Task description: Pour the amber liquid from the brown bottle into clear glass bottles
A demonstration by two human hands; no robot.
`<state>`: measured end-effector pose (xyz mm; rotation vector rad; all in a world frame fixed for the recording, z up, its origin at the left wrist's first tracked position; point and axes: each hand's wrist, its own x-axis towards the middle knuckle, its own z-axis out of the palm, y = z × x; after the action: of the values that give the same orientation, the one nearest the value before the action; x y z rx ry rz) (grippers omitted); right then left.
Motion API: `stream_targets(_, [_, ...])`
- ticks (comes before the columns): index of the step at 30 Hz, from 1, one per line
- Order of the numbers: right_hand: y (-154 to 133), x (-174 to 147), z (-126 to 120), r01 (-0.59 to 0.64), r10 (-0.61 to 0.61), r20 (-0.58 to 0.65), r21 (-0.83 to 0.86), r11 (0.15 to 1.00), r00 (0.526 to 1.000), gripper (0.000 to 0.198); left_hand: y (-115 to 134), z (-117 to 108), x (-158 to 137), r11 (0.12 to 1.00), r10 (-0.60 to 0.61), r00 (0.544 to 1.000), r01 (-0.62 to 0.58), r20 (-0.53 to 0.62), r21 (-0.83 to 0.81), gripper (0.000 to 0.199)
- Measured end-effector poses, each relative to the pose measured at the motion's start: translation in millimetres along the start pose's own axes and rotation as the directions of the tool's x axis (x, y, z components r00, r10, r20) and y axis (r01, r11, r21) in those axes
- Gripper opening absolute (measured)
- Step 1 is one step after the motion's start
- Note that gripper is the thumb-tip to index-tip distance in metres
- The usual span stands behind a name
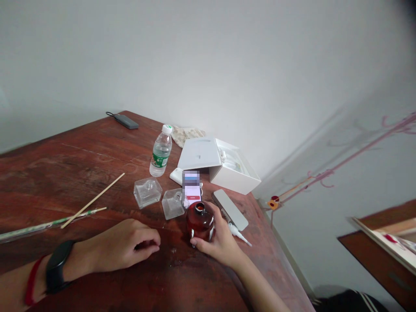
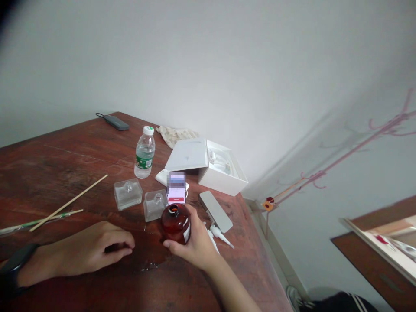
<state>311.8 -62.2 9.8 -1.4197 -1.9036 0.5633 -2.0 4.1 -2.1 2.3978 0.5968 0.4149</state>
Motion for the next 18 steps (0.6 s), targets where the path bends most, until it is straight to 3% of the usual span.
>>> stream_targets(18, [-2.2, -1.2, -1.1, -0.003, 0.003, 0.004, -0.027, 1.000, 1.000, 0.095, 0.1, 0.9, -1.5, 1.000, 0.006, 1.000, -0.005, -0.013, 0.006, 0.019])
